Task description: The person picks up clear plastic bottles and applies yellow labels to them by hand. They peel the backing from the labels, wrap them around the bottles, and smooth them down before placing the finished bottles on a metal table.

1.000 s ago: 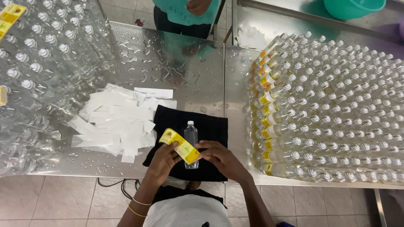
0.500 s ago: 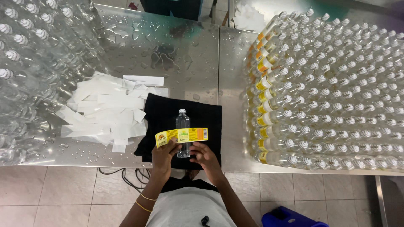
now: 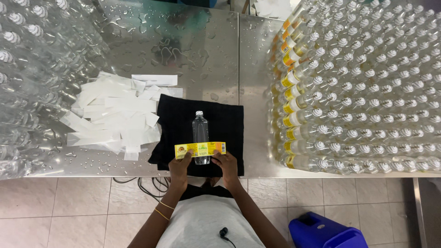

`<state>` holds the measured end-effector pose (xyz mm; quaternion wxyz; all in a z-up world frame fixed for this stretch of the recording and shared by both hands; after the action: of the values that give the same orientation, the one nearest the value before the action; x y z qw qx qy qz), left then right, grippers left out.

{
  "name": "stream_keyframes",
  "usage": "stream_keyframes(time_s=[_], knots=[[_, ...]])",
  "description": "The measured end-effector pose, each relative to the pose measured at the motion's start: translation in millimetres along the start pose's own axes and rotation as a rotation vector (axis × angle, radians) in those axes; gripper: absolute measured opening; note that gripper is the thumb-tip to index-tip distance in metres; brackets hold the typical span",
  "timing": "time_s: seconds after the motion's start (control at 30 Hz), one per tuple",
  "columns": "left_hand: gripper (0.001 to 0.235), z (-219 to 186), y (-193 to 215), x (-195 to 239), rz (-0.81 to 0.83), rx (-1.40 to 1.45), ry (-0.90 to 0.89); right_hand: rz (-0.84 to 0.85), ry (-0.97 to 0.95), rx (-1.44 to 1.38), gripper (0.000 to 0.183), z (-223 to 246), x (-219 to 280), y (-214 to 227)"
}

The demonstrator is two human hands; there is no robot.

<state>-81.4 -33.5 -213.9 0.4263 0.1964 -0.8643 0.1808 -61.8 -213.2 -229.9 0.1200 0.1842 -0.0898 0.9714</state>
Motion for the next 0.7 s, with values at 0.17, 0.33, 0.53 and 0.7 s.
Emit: stream_keyframes(time_s=[0.17,0.33,0.53,0.7], knots=[[0.066,12.5,1.4,-21.0,-0.048,0.079,0.064,-0.024,-0.074,-0.140,0.049,18.8,11.5,-5.9],[0.071,6.4,-0.6,-12.4,-0.056,0.146,0.112,-0.029,-0.092,-0.147,0.051,24.9,13.9,-8.4],[0.062,8.2,1.2,-17.4,-0.046,0.215,0.092,-0.025,-0.109,-0.156,0.049,25.0,11.9,-9.2],[0.060,16.3,3.6,-27.7,-0.043,0.233,0.075,-0.016,-0.116,-0.147,0.049,30.8,12.7,-11.7]])
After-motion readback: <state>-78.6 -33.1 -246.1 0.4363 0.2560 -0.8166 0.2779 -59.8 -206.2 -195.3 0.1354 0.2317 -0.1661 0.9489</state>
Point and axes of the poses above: each hand's wrist, its own x-axis away from the middle knuckle, its own y-axis out of the back of the hand, z = x × y, the point moved 2 cm from there along -x, towards the middle knuckle, and after that the axes turned 13 degrees about y, right-handed, at the moved point
